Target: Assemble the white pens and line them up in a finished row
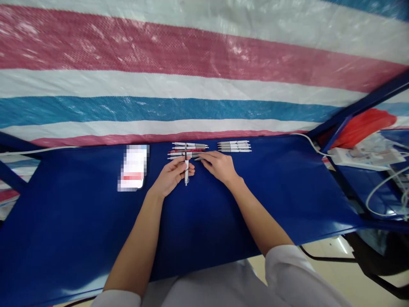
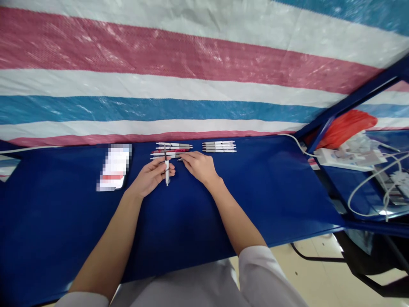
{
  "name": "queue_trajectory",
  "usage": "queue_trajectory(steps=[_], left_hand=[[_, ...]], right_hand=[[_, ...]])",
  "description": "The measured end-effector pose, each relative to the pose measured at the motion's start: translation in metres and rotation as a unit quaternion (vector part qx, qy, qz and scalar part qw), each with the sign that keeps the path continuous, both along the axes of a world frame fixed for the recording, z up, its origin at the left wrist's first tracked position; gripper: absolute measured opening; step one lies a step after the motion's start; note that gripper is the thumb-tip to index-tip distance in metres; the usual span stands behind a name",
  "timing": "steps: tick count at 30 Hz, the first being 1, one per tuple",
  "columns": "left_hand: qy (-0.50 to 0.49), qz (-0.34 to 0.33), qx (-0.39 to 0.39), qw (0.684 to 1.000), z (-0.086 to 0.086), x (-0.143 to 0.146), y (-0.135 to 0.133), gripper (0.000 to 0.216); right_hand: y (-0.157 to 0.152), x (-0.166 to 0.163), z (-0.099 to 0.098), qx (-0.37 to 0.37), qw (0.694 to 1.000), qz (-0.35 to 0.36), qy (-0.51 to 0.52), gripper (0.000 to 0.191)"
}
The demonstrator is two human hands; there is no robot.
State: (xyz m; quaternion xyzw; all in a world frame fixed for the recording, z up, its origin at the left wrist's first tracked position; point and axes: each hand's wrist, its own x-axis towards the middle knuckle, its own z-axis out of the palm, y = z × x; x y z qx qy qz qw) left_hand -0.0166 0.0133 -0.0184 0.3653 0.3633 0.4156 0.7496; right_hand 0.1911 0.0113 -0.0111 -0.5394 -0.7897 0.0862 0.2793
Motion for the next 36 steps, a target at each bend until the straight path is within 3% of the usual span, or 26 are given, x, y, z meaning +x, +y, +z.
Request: queue_trajectory(steps=[3,6,10,13,19,27,36], left_hand=[[0.012,0.003,0.005,1.000,0.004,0.002,-0.002,0.035],[0.033,-0.007,0.022,0.999,0.011,0.005,-0.005,0.037],[0.064,-0.024,0.069,0.995,0.017,0.007,-0.011,0.035],[0.093,-0.024,0.097,0.991,0.013,0.006,-0.018,0.033],[0.112,-0.031,0.122,0.986,0.002,0.007,-0.031,0.035],[0.152,-0.039,0.116,0.981,0.006,0.013,-0.035,0.033],[0.184,0.012,0.126,0.975,0.003,0.014,-0.036,0.033]], right_hand=[[-0.008,-0.002,-0.001,-0.068,0.968,-0.040,0.239,0.022],[-0.014,-0.008,-0.003,-0.153,0.870,-0.060,0.464,0.025],[-0.021,-0.017,-0.003,-0.218,0.754,-0.084,0.614,0.032],[-0.024,-0.023,-0.005,-0.225,0.707,-0.093,0.664,0.032],[-0.028,-0.025,-0.013,-0.205,0.711,-0.077,0.668,0.032],[-0.031,-0.022,-0.007,-0.205,0.737,-0.076,0.640,0.027],[-0.035,-0.027,-0.008,-0.171,0.766,-0.056,0.617,0.022]])
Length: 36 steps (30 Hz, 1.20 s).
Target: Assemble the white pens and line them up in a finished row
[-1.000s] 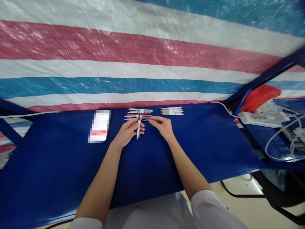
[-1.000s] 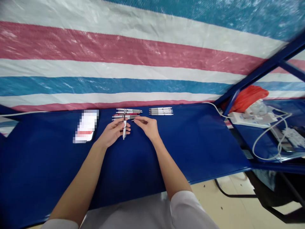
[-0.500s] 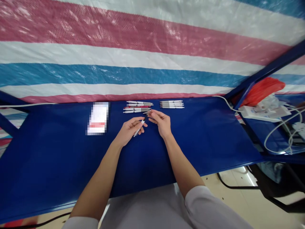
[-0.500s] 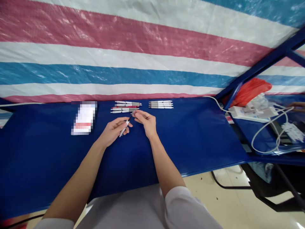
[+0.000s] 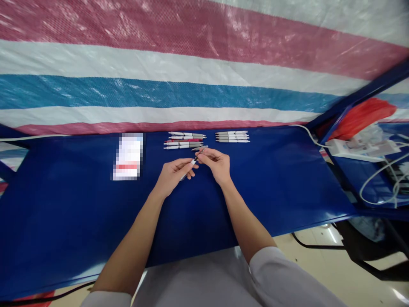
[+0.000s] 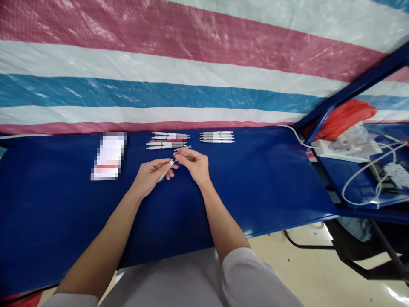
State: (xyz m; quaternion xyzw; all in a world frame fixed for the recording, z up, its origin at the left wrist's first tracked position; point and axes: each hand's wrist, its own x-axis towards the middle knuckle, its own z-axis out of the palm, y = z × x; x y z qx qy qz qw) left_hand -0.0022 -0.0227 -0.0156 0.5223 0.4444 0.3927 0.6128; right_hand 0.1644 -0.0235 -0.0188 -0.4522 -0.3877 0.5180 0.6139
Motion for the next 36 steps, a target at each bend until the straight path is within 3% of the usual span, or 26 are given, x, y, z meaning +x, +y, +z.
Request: queue_trajectory(steps=[8,13,16,19,26,31,36], left_hand=[[0.064,-0.029,0.026,0.997,0.003,0.007,-0.006,0.043],[0.103,-0.041,0.073,0.991,0.009,0.005,-0.004,0.039],[0.078,-0.036,0.082,0.993,0.016,0.005,-0.002,0.040],[-0.009,0.004,0.055,0.998,0.020,0.007,0.003,0.040],[-0.184,0.130,-0.006,0.974,0.009,0.016,0.024,0.030],[-0.203,0.162,-0.033,0.965,-0.004,0.014,0.026,0.034],[-0.197,0.173,-0.060,0.963,-0.006,0.013,0.024,0.040]], right_hand=[[0.000,-0.002,0.001,0.018,0.996,-0.081,-0.036,0.026],[0.005,0.004,0.009,0.010,0.991,-0.132,0.022,0.033],[0.011,0.013,0.014,0.026,0.985,-0.162,0.056,0.037],[0.019,0.023,0.015,0.025,0.983,-0.177,0.051,0.043],[0.031,0.019,-0.007,-0.009,0.991,-0.126,0.049,0.043],[0.030,0.010,-0.014,-0.013,0.995,-0.070,0.071,0.037],[0.028,0.009,-0.014,-0.027,0.996,-0.045,0.077,0.033]])
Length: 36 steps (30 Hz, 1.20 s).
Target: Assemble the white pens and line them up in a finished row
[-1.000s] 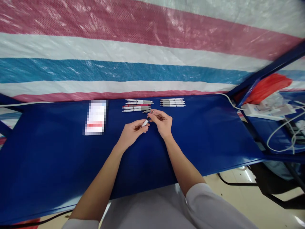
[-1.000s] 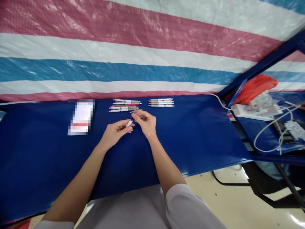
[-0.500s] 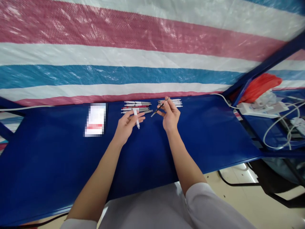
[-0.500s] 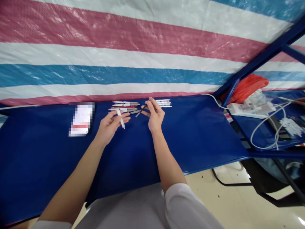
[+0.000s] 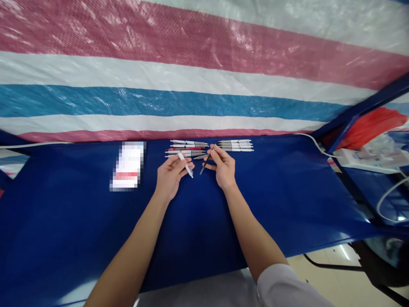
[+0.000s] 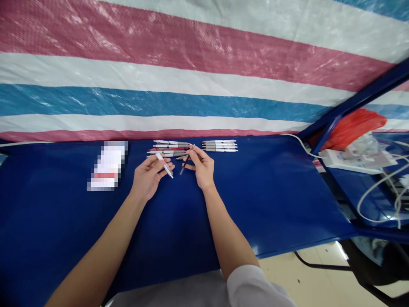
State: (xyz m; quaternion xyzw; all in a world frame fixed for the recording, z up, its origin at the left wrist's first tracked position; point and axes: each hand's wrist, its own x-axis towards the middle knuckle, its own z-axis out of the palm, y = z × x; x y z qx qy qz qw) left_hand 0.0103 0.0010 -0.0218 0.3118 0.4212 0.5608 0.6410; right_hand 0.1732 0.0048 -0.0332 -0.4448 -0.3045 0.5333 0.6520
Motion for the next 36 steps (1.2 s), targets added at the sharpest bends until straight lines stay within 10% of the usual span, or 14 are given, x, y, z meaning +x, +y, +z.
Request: queue_trajectory(steps=[36], left_hand=[[0.239,0.056,0.210,0.946,-0.005,0.008,-0.013,0.018]], right_hand=[[-0.007,0.001,0.005,-0.006,1.000,-0.026,0.013,0.032]])
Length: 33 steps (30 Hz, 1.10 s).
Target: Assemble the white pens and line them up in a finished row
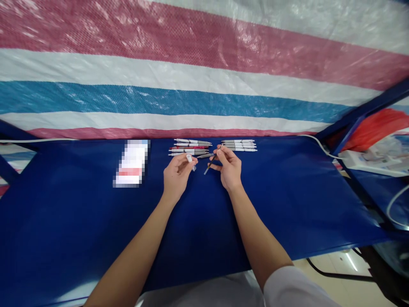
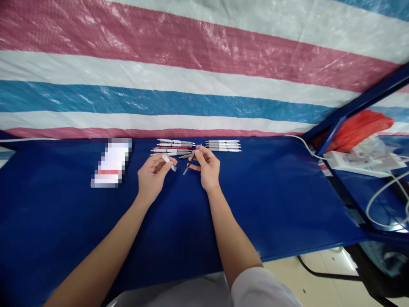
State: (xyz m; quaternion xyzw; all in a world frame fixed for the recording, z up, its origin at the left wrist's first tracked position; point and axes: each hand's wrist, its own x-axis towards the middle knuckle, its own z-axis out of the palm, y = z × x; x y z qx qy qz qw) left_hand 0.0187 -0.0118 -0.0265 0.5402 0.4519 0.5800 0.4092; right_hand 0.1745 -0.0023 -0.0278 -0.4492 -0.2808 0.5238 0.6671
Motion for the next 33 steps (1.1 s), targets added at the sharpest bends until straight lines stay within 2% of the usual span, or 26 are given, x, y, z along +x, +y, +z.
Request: queue_trajectory(steps=[9,16,19,27,33], left_hand=[[0.159,-0.010,0.069,0.985,0.000,-0.007,-0.006,0.011],[0.158,-0.043,0.104,0.981,0.003,-0.008,-0.009,0.012],[0.158,-0.045,0.093,0.982,0.003,-0.008,-0.009,0.011],[0.047,-0.012,-0.007,0.999,0.010,-0.009,-0.005,0.014],[-0.131,-0.027,-0.073,0.988,0.000,-0.013,0.007,0.032]], right_hand=[[0.001,-0.008,-0.002,0.006,0.999,0.026,-0.023,0.033],[-0.001,-0.010,-0.002,0.005,0.999,0.028,-0.039,0.037],[-0.002,-0.010,-0.002,0.010,0.999,0.026,-0.040,0.036],[-0.004,-0.013,0.003,0.009,0.998,0.014,-0.062,0.038],[-0.003,-0.015,0.003,0.017,0.998,-0.001,-0.057,0.036]])
